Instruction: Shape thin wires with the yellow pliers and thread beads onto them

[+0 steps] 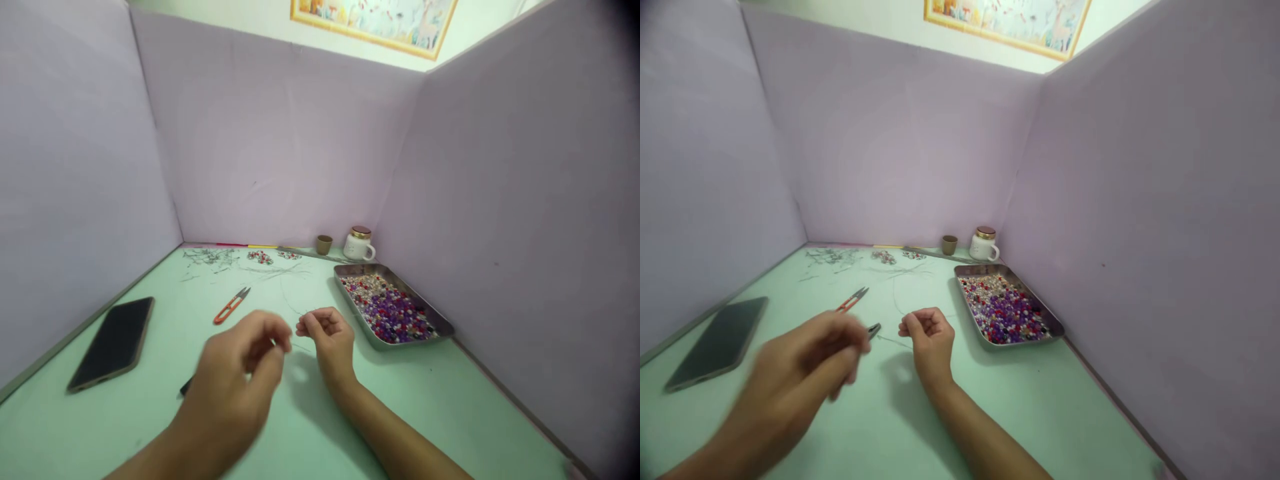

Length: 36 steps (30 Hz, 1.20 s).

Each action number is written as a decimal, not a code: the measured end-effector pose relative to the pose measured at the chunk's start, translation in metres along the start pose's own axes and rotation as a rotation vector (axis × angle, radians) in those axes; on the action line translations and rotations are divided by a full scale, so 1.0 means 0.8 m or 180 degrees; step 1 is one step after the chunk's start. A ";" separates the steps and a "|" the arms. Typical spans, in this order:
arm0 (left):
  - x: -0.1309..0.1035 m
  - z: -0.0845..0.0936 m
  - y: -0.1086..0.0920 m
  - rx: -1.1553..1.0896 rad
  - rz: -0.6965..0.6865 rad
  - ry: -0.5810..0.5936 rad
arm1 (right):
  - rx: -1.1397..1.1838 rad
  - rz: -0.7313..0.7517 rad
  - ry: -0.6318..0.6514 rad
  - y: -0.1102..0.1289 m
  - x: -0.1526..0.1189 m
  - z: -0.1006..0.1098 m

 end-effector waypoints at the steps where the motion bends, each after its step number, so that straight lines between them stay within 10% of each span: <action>1: 0.020 -0.002 -0.011 -0.0126 0.0122 0.0042 | -0.0153 0.0181 0.0063 0.002 -0.004 0.000; 10: 0.079 0.015 0.012 -0.1353 0.0284 0.0389 | -0.1183 0.1330 0.1306 -0.011 -0.035 -0.006; 18: 0.072 0.005 0.014 -0.0876 0.0086 0.0486 | -0.0206 -0.1960 0.1720 -0.009 -0.021 -0.015; 32: 0.087 0.026 0.012 -0.0261 0.0188 -0.0171 | -0.0725 -0.1795 0.1792 -0.010 -0.021 -0.011; 36: 0.087 0.047 -0.002 0.0500 0.0010 -0.0222 | -0.0274 -0.1923 0.1200 -0.007 -0.010 -0.004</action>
Point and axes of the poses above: each hand's wrist, its own x-axis towards the middle knuckle, its own z-axis out of the back of the hand, y = z × x, the point moved 1 cm from there along x, towards the middle knuckle, and after that the axes turned 9 degrees about -z, right-handed, at the moved point
